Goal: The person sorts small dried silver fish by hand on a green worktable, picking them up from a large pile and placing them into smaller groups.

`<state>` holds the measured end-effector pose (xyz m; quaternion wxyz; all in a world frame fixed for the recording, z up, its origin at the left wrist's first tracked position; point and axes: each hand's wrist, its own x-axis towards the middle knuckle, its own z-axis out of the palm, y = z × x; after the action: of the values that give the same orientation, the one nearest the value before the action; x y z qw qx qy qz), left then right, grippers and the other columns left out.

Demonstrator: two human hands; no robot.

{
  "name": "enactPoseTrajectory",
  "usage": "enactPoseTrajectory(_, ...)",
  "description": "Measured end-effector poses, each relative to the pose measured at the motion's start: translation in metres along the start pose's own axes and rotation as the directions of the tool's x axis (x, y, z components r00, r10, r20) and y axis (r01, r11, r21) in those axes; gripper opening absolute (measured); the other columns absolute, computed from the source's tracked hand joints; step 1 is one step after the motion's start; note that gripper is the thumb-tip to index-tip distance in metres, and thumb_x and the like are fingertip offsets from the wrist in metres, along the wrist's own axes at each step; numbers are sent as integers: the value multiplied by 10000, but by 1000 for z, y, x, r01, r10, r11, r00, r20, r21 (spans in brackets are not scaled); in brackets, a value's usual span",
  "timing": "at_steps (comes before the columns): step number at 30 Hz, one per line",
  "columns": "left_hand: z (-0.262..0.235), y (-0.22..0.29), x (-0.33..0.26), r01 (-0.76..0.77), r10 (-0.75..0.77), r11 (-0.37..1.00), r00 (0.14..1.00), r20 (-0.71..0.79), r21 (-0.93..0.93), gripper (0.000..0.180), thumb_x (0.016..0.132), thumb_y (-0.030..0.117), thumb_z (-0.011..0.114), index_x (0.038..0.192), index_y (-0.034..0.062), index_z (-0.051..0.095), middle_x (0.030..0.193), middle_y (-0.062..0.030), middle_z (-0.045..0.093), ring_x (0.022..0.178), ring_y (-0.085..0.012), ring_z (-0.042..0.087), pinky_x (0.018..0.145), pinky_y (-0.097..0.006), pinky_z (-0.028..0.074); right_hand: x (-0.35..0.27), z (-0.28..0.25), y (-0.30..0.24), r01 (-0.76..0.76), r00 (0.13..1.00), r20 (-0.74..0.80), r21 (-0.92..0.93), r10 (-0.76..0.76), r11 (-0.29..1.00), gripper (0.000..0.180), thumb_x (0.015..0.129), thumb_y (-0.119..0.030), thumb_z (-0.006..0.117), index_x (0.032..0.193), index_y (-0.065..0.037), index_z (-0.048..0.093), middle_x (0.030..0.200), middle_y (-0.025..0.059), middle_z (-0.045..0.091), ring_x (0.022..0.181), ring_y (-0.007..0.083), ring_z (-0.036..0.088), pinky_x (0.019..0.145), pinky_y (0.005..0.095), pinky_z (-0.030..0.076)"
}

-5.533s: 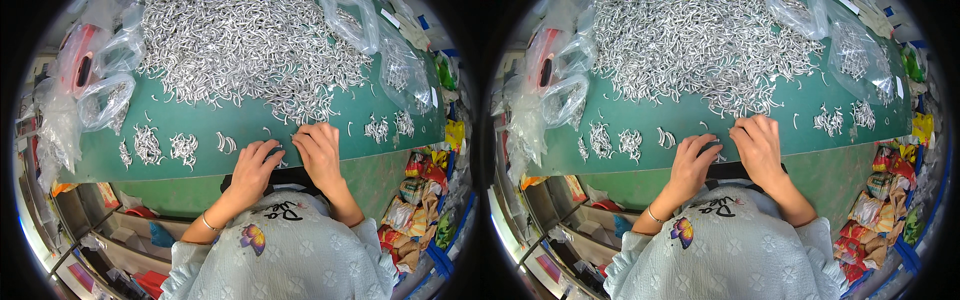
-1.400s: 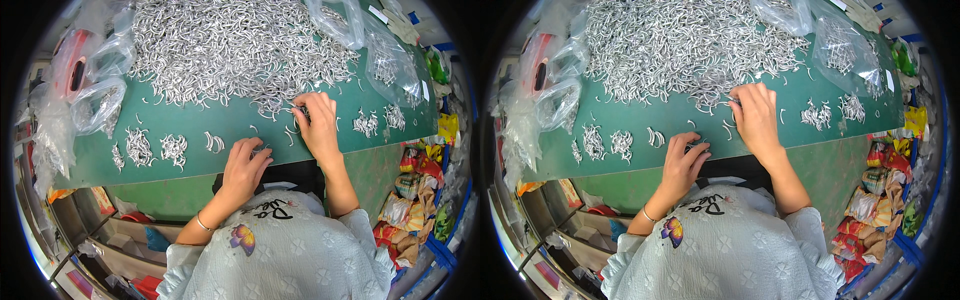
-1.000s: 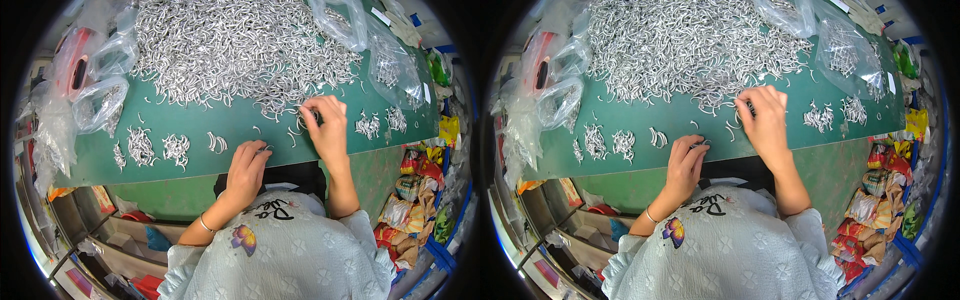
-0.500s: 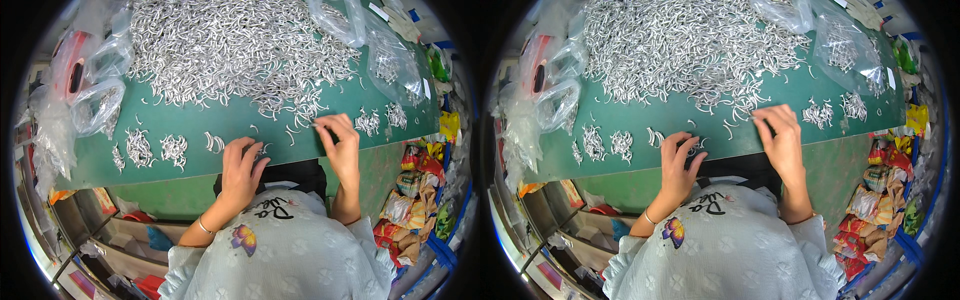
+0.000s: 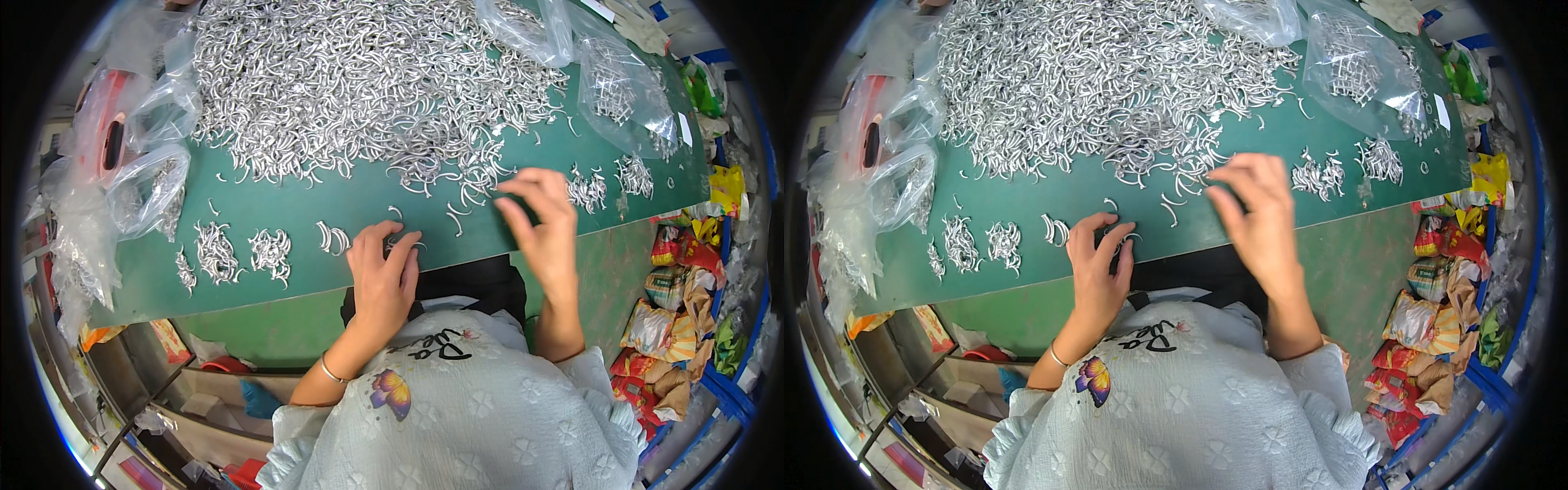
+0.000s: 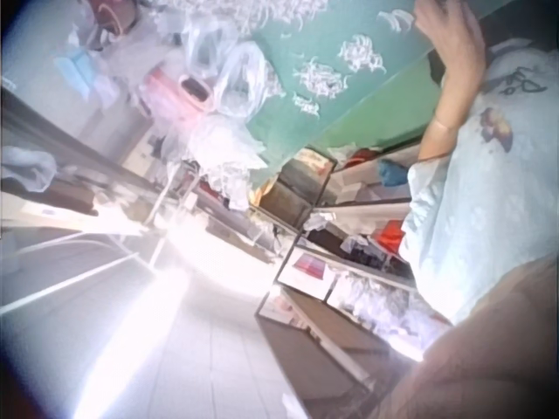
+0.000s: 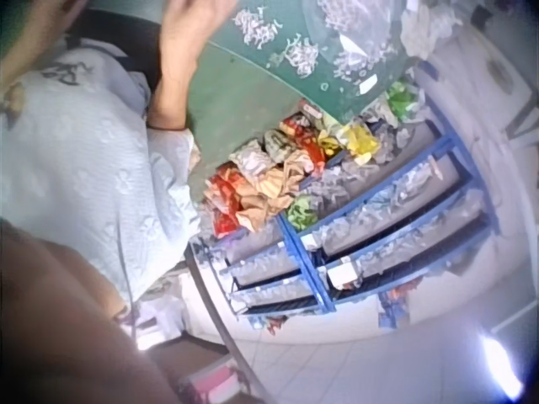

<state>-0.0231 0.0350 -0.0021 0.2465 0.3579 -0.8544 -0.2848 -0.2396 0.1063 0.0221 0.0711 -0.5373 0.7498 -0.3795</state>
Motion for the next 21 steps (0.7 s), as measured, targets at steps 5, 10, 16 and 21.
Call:
enactPoseTrajectory(5, -1, -1, -1, -37, 37, 999, 999, -5, -17, 308, 744, -22, 711, 1039, 56, 661, 1152, -125, 544, 1081, -332, 514, 895, -425, 383, 19, 46, -6, 68, 997, -24, -58, -70, 996, 185, 717, -57, 770, 874, -58, 672, 938, 49, 563, 879, 253, 524, 766, 368, 391)
enactPoseTrajectory(10, -4, -3, -5, -30, 30, 998, 999, -14, -52, 334, 754, -18, 713, 1074, 44, 642, 1154, -130, 543, 1079, -338, 515, 909, -428, 384, 22, 41, -9, 129, 992, 7, -153, -129, 980, 148, 726, -62, 754, 818, -57, 637, 928, 47, 565, 879, 256, 518, 749, 382, 373)
enactPoseTrajectory(16, -4, -4, -5, -13, 9, 992, 999, -33, -129, 378, 751, -26, 716, 1112, 24, 618, 1149, -142, 545, 1062, -340, 524, 895, -426, 402, 21, 44, -10, 176, 984, 4, -78, -176, 981, 156, 753, -88, 745, 844, -63, 620, 930, 51, 573, 901, 260, 526, 768, 379, 374)
enactPoseTrajectory(21, -5, -4, -8, -4, 2, 989, 1000, -19, -145, 379, 749, -37, 713, 1112, 16, 617, 1146, -151, 552, 1059, -343, 535, 889, -424, 414, 23, 44, -12, 142, 990, -4, -136, -144, 981, 169, 749, -87, 749, 876, -74, 637, 959, 41, 563, 918, 257, 520, 784, 380, 368)
